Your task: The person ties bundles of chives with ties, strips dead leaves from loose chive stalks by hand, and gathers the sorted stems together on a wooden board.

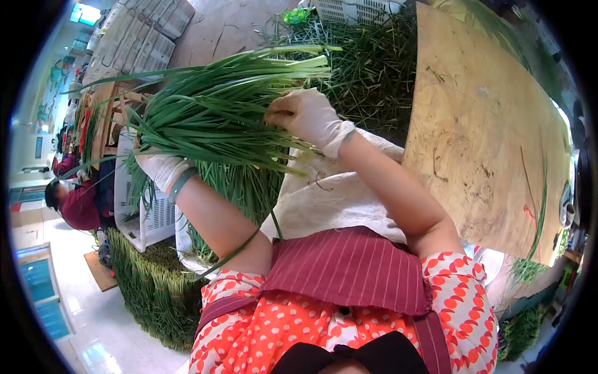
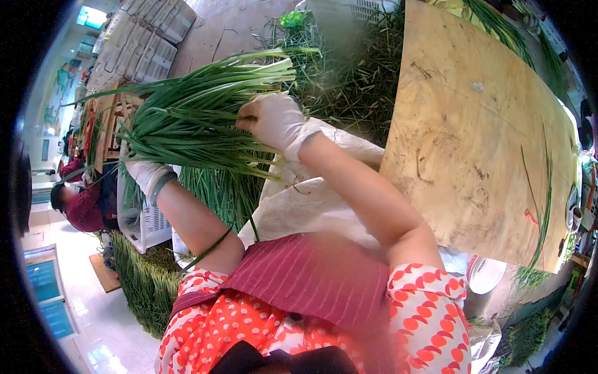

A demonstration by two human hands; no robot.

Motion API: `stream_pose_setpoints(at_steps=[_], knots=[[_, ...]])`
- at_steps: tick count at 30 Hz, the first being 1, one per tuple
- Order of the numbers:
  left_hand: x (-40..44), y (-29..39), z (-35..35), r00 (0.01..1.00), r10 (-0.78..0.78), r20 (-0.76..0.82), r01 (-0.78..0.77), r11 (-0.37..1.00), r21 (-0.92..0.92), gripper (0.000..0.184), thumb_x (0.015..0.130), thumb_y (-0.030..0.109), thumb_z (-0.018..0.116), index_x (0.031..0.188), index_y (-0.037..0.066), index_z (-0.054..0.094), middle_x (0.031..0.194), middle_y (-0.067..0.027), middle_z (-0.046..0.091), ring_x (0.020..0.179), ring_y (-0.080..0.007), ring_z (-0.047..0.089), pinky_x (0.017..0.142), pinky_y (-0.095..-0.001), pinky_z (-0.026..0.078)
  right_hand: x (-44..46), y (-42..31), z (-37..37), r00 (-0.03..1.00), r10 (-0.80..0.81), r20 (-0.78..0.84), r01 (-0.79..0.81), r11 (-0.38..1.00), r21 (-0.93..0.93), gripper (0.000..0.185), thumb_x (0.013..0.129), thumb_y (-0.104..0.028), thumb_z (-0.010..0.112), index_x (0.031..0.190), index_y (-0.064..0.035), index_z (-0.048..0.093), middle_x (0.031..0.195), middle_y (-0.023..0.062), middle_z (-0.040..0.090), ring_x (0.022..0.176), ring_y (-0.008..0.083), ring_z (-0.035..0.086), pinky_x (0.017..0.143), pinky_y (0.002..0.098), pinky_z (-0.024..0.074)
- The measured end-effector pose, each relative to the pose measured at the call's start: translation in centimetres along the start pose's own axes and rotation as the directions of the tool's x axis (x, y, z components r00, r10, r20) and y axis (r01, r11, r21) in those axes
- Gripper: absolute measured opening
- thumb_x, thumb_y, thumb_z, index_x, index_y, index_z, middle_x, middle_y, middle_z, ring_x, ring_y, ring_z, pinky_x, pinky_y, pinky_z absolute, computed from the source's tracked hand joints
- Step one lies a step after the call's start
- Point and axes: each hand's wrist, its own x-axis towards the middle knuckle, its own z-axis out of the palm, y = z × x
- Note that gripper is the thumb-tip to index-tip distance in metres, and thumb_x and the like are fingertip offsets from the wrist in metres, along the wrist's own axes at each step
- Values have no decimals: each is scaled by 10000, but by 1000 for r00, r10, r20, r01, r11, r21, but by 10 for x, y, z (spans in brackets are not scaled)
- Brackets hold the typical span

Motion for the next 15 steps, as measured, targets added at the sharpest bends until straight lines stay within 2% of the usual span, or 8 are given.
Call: stream_pose_setpoints(at_steps=[3, 6, 7, 8, 10, 12, 14, 15], knots=[[4, -3, -11, 1000, 15, -21, -15, 1000, -13, 235, 800, 5, 532, 1030, -38, 555, 972, -141, 612, 780, -221, 598, 692, -336, 506, -10, 6, -38, 991, 132, 20, -133, 989, 71, 105, 794, -133, 624, 838, -51, 674, 835, 81, 655, 779, 151, 615, 680, 276, 486], [15, -15, -29, 999, 0, -38, -1, 1000, -29, 264, 827, 60, 495, 1074, -17, 549, 1021, -159, 605, 828, -241, 600, 732, -359, 505, -20, 73, -67, 894, 280, -351, -165, 932, 324, 99, 835, -108, 595, 874, -47, 663, 810, 38, 664, 668, 79, 566, 631, 202, 444], [19, -18, -35, 999, -2, -38, 0, 999, -33, 264, 827, 60, 495, 1074, -17, 549, 1021, -159, 605, 828, -241, 600, 732, -359, 505, -24, 92, -80, 829, 390, -401, -359, 921, 155, 202, 822, -190, 624, 971, -57, 656, 809, 42, 661, 629, 70, 528, 594, 182, 412], [25, -20, -39, 996, -72, -48, 64, 984, -165, 264, 829, 54, 493, 1078, -16, 545, 1018, -157, 605, 829, -237, 599, 730, -359, 504, -27, 91, -93, 738, 556, -383, -598, 801, 9, 279, 834, -329, 554, 949, -104, 672, 930, 107, 652, 891, 268, 607, 791, 309, 464], [24, -21, -38, 988, -147, -47, 127, 948, -291, 263, 830, 48, 491, 1081, -15, 542, 1014, -156, 606, 831, -234, 599, 728, -358, 504, -37, 134, -80, 774, 502, -386, -614, 742, -269, 392, 812, -311, 628, 1136, -93, 583, 853, 78, 655, 647, 128, 548, 641, 245, 447], [16, -18, -28, 996, 16, -89, -5, 992, 124, 255, 841, 59, 482, 1077, -15, 544, 998, -150, 608, 840, -232, 595, 739, -358, 497, -30, 83, -72, 885, 446, -133, -461, 801, -381, 414, 813, -308, 627, 1169, -108, 558, 888, 86, 652, 744, 154, 592, 734, 270, 465], [16, -18, -26, 998, 3, -64, 4, 994, 113, 246, 848, 74, 481, 1068, -13, 550, 993, -150, 608, 833, -234, 596, 733, -357, 499, -25, 86, -30, 939, 344, 7, -332, 898, 288, 421, 777, -234, 679, 1155, -90, 565, 956, 92, 647, 857, 111, 590, 795, 243, 459], [16, -17, -24, 999, -8, -43, 13, 995, 102, 239, 855, 90, 479, 1058, -10, 556, 987, -150, 608, 826, -236, 597, 727, -356, 501, -20, 73, -19, 938, 342, 50, -345, 924, 162, 384, 777, -187, 680, 1124, -57, 583, 970, 76, 646, 844, 95, 575, 785, 236, 460]])
